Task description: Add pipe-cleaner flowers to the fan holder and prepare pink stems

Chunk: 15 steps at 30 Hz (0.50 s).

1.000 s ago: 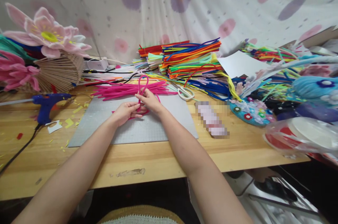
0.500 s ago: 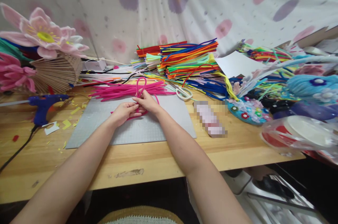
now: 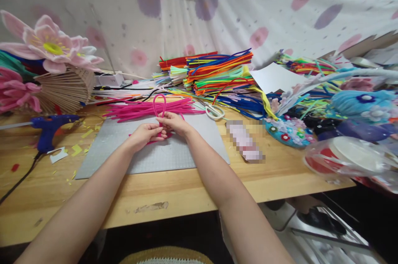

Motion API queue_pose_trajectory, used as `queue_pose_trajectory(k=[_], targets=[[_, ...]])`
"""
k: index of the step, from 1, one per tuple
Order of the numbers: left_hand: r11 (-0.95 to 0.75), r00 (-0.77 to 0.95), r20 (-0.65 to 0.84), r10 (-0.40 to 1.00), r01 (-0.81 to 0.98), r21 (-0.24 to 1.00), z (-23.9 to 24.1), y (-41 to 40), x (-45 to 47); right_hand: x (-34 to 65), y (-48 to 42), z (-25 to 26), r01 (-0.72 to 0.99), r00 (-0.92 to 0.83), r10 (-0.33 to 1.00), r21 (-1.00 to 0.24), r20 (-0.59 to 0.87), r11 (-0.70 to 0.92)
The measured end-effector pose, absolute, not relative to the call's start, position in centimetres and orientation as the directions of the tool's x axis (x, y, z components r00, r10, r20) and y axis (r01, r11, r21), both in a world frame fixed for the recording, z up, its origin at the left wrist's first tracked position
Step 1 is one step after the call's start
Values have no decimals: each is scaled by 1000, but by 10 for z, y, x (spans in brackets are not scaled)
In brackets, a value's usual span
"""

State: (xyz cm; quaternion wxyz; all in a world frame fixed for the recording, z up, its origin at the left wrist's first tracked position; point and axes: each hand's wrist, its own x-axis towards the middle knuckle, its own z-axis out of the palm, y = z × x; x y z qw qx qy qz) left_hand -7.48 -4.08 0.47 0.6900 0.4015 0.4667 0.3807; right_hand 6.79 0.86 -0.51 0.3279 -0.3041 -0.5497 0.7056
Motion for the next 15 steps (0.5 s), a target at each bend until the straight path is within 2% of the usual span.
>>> queue_pose_trajectory(k=[3,5,10,15], targets=[[439,362,-366,857,-143,887,10,-42,-80,79,11,-2,-207,-742,666,-918,-79,-339],[465,421,-374,826,-137,874,12,-43,-82,83,12,0,-295,-761,647,-866,-42,-403],[520,519,-393,759,-121,845,12,-45,-84,86,16,4,-524,-617,784,-713,-59,-467],[565,544,-437,716,-83,821,10,-46,-81,91,19,5,-650,-562,825,-585,-59,-484]])
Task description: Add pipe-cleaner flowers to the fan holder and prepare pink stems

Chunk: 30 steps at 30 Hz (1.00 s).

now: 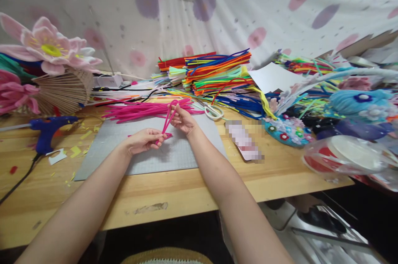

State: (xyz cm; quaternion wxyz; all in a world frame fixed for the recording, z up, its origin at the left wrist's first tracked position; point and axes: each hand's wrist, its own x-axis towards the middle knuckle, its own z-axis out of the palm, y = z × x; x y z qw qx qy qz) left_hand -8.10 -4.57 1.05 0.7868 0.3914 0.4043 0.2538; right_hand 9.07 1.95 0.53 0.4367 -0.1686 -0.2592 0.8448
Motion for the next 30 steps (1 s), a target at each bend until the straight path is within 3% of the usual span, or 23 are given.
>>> queue_pose_trajectory(k=[5,18,25,30], targets=[[586,561,-454,692,-70,807,8,-46,-81,96,24,5,-715,-535,845,-525,-13,-461],[583,563,-460,687,-48,811,7,-46,-81,99,35,1,-707,-382,915,-597,-128,-379],[580,563,-456,689,-52,813,4,-44,-81,94,37,1,-758,-321,939,-559,-127,-335],[555,545,-459,702,-15,832,6,-45,-82,93,39,3,-745,-245,964,-615,-107,-258]])
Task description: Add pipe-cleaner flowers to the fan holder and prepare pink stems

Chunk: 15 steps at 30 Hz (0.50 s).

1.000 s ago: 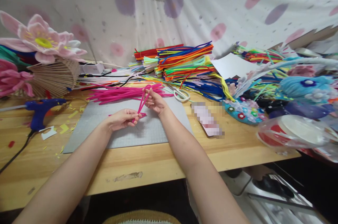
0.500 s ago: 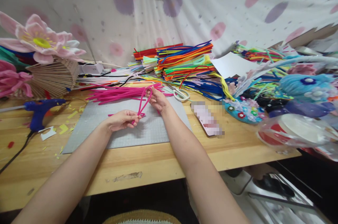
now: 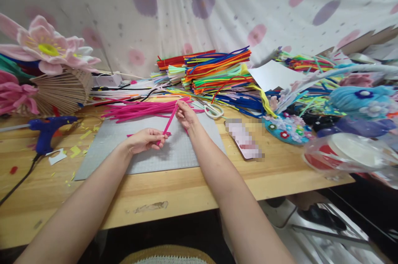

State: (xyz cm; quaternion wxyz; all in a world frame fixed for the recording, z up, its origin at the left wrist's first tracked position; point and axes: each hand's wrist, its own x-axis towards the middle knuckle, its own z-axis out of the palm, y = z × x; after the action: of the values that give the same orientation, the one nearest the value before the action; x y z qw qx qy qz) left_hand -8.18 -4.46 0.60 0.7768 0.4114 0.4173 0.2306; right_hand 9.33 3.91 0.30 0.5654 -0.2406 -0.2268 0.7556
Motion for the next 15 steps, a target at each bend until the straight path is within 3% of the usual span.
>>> queue_pose_trajectory(k=[6,10,13,15], targets=[[475,498,-363,788,-116,872,15,-48,-80,91,31,7,-603,-246,969,-777,-35,-181],[330,303,-280,911,-125,936,13,-43,-77,86,27,9,-391,-310,951,-911,-5,-132],[205,122,-201,972,-19,979,6,-37,-80,108,36,16,-36,-149,989,-999,5,-1],[174,34,-176,984,64,983,1,-35,-84,137,44,19,355,102,988,-932,118,74]])
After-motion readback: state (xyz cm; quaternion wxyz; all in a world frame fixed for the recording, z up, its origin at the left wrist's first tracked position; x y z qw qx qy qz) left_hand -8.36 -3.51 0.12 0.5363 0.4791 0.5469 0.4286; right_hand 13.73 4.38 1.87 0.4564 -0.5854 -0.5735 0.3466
